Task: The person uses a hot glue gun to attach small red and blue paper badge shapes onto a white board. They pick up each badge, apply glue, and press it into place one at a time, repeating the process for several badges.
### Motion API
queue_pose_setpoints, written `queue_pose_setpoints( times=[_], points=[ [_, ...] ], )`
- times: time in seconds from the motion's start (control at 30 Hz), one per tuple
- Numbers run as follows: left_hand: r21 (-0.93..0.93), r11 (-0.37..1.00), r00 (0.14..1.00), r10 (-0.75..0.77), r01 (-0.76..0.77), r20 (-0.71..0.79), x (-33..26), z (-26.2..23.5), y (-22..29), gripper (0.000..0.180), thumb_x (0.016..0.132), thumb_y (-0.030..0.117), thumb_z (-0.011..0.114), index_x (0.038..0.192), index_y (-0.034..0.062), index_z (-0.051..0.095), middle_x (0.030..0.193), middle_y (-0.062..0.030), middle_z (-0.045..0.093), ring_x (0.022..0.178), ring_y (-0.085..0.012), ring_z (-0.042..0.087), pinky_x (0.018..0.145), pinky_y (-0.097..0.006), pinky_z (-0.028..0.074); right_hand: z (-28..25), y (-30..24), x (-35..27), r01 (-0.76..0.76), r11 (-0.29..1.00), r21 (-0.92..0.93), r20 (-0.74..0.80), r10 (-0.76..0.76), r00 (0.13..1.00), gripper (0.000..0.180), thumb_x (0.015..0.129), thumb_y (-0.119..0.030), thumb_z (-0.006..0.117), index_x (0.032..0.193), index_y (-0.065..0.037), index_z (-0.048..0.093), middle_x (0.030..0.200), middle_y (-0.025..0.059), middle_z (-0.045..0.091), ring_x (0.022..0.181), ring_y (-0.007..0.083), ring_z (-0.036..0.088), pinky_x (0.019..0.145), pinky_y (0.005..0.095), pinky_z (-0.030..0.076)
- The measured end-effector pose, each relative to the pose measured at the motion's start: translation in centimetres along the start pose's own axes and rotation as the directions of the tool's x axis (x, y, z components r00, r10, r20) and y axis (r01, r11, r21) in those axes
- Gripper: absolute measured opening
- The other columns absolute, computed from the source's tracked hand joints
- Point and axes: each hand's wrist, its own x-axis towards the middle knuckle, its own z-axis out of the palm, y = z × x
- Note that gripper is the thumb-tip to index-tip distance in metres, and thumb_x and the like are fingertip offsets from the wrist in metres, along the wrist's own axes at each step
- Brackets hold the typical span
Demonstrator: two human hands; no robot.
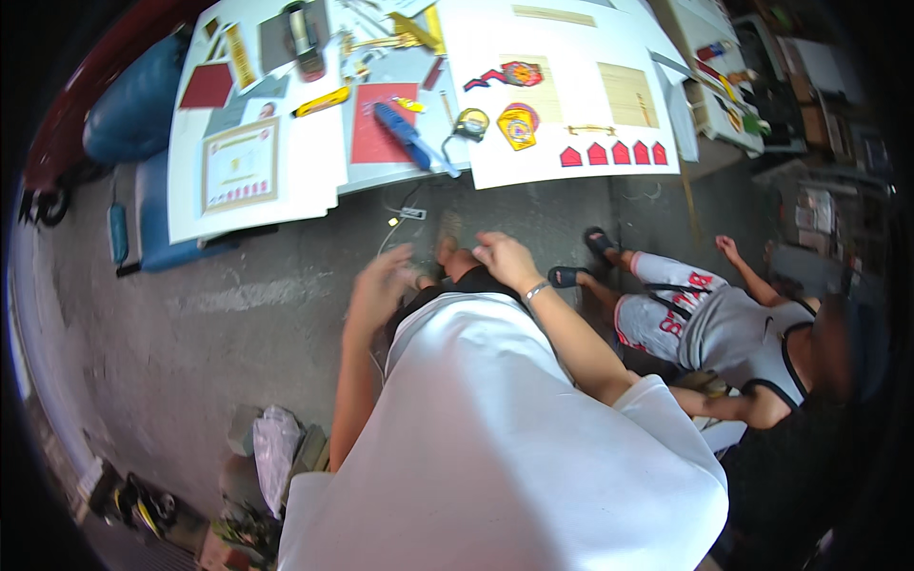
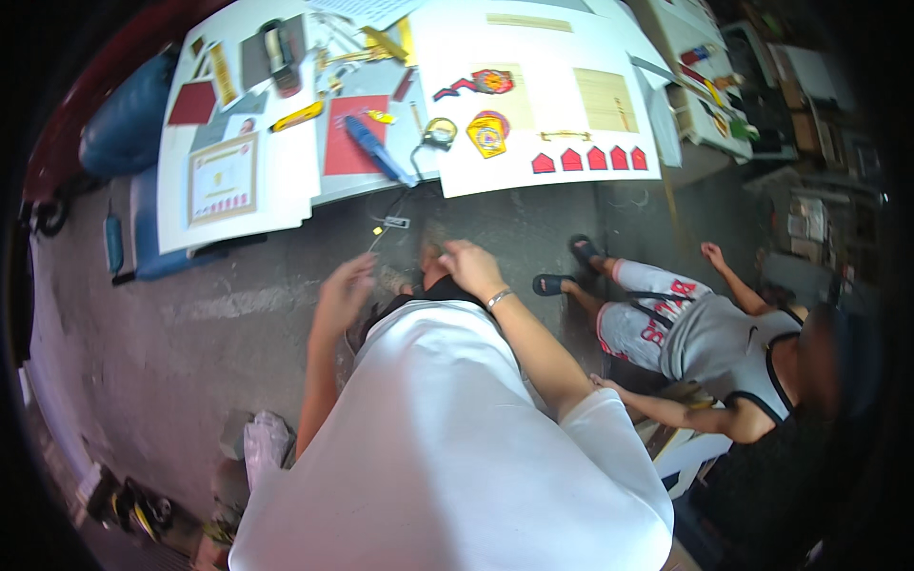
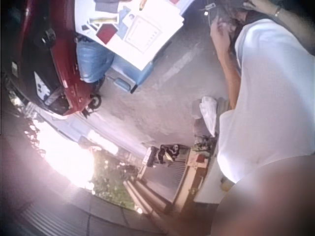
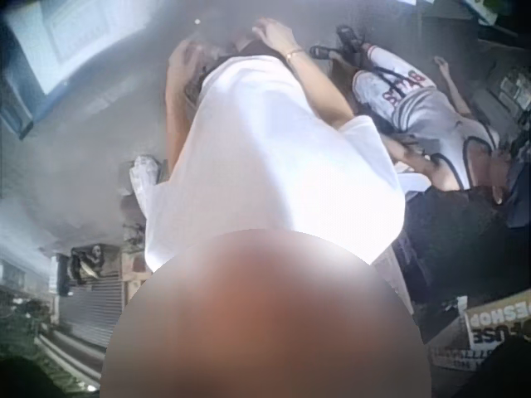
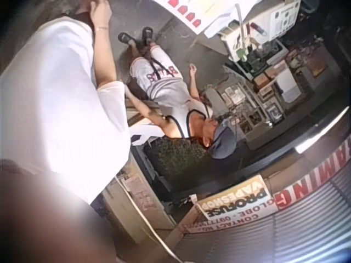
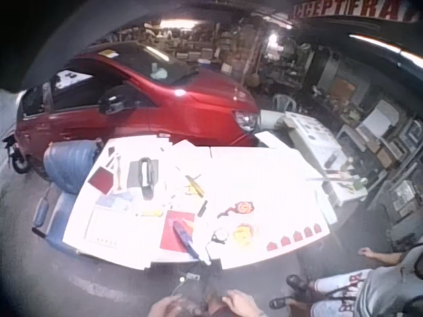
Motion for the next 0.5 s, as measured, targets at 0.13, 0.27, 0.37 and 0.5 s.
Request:
queue_pose_setpoints(
  times=[0.13, 0.27, 0.37, 0.5],
  points=[
    [0.077, 0.855, 0.804, -0.446, 0.512, -0.392, -0.9, -7.7, -6.1, 0.021, 0.102, 0.015, 0.06, 0.114, 0.0048, 0.074, 0.069, -0.0043, 0.06, 0.066, -0.0151, 0.06, 0.064, -0.03, 0.05, -4.0, 11.3, 2.5, -0.407, 0.909, 0.085, -0.381, 0.407, 0.83, 0.047, 0.1, -0.033, 0.059, 0.138, -0.006, 0.057, 0.117, 0.0277, 0.07, 0.109, 0.0473, 0.066, 0.093, 0.0542, 0.053],
    [0.25, 0.686, 0.699, -0.517, 0.684, -0.494, -3.6, -12.2, -12.8, 0.03, 0.101, 0.025, 0.064, 0.088, 0.0007, 0.075, 0.063, -0.0037, 0.058, 0.063, -0.013, 0.058, 0.06, -0.03, 0.045, -9.1, 17.4, 6.7, -0.625, 0.78, 0.04, -0.38, 0.59, 0.712, 0.065, 0.1, -0.036, 0.057, 0.158, -0.015, 0.035, 0.106, 0.0304, 0.071, 0.1, 0.0489, 0.069, 0.086, 0.0571, 0.054],
    [0.095, 0.774, 0.738, -0.548, 0.626, -0.394, -5.8, -11.8, -15.6, 0.045, 0.1, 0.034, 0.066, 0.073, -0.0011, 0.072, 0.06, -0.0053, 0.059, 0.06, -0.0126, 0.057, 0.059, -0.031, 0.045, -11.2, 18.8, 9.2, -0.66, 0.751, 0.032, -0.349, 0.627, 0.696, 0.07, 0.1, -0.038, 0.054, 0.162, -0.018, 0.028, 0.111, 0.0287, 0.071, 0.104, 0.0477, 0.069, 0.089, 0.0567, 0.054],
    [-0.009, 0.573, 0.545, -0.784, 0.819, -0.298, -6.6, -9.3, -15.4, 0.041, 0.099, 0.031, 0.067, 0.074, -0.0011, 0.071, 0.062, -0.003, 0.061, 0.057, -0.0119, 0.056, 0.056, -0.031, 0.044, -11.8, 19.5, 10.9, -0.665, 0.746, 0.041, -0.351, 0.634, 0.689, 0.069, 0.101, -0.04, 0.053, 0.161, -0.016, 0.031, 0.114, 0.0281, 0.071, 0.105, 0.0472, 0.068, 0.09, 0.0563, 0.053]
  ],
)
